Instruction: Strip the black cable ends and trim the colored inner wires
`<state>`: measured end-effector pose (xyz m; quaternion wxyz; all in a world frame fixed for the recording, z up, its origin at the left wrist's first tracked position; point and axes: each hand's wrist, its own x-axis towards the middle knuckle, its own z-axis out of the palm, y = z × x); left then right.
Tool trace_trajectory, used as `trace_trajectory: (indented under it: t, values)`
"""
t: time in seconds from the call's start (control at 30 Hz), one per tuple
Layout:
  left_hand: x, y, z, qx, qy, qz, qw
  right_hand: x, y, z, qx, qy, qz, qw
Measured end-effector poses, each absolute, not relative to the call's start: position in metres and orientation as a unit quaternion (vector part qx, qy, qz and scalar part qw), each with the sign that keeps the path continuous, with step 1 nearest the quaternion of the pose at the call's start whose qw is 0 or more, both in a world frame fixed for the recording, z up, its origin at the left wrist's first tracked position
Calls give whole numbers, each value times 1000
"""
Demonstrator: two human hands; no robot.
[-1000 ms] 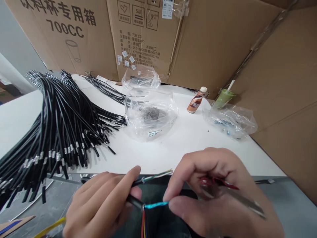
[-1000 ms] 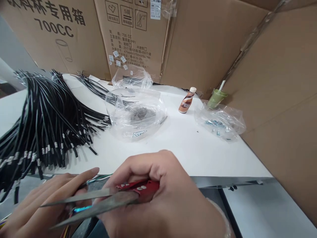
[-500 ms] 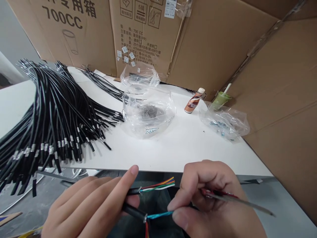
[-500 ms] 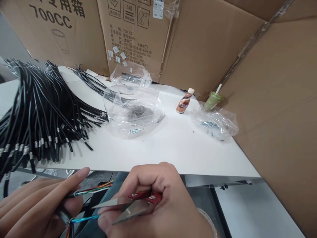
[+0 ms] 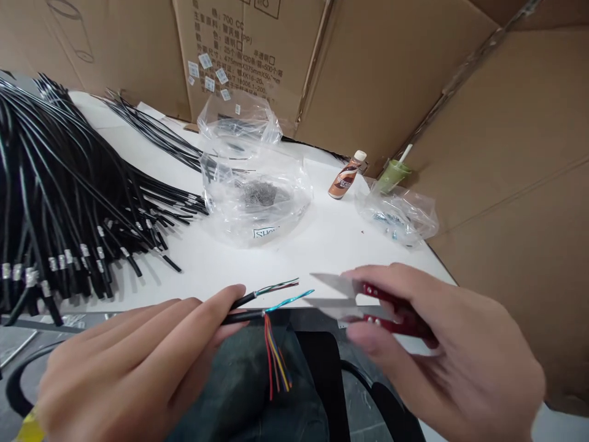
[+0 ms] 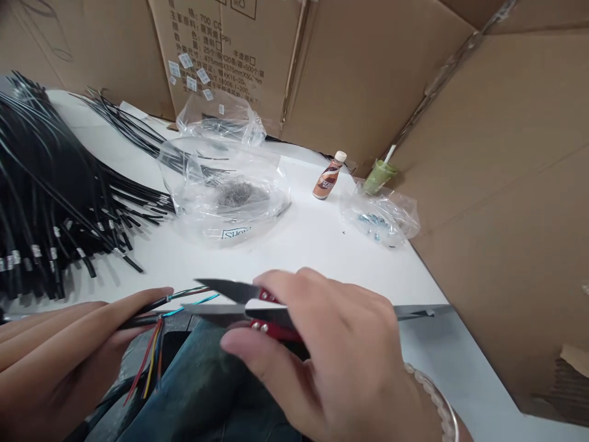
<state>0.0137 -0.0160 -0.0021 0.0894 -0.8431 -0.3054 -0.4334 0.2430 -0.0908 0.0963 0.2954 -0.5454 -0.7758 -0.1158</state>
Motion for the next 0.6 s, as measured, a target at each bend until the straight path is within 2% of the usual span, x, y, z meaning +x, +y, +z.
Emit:
trace_trajectory:
  t: [0.07, 0.17, 0.6]
  values:
    - [13, -18, -5, -842, -306, -437, 82, 240, -88, 99, -507, -800, -196, 254]
    - [12, -18, -6, -843, -308, -436, 74, 238, -87, 97, -490, -796, -263, 238]
    - [15, -19, -3, -845, -324, -420, 71, 233, -82, 92, -490, -794, -265, 245]
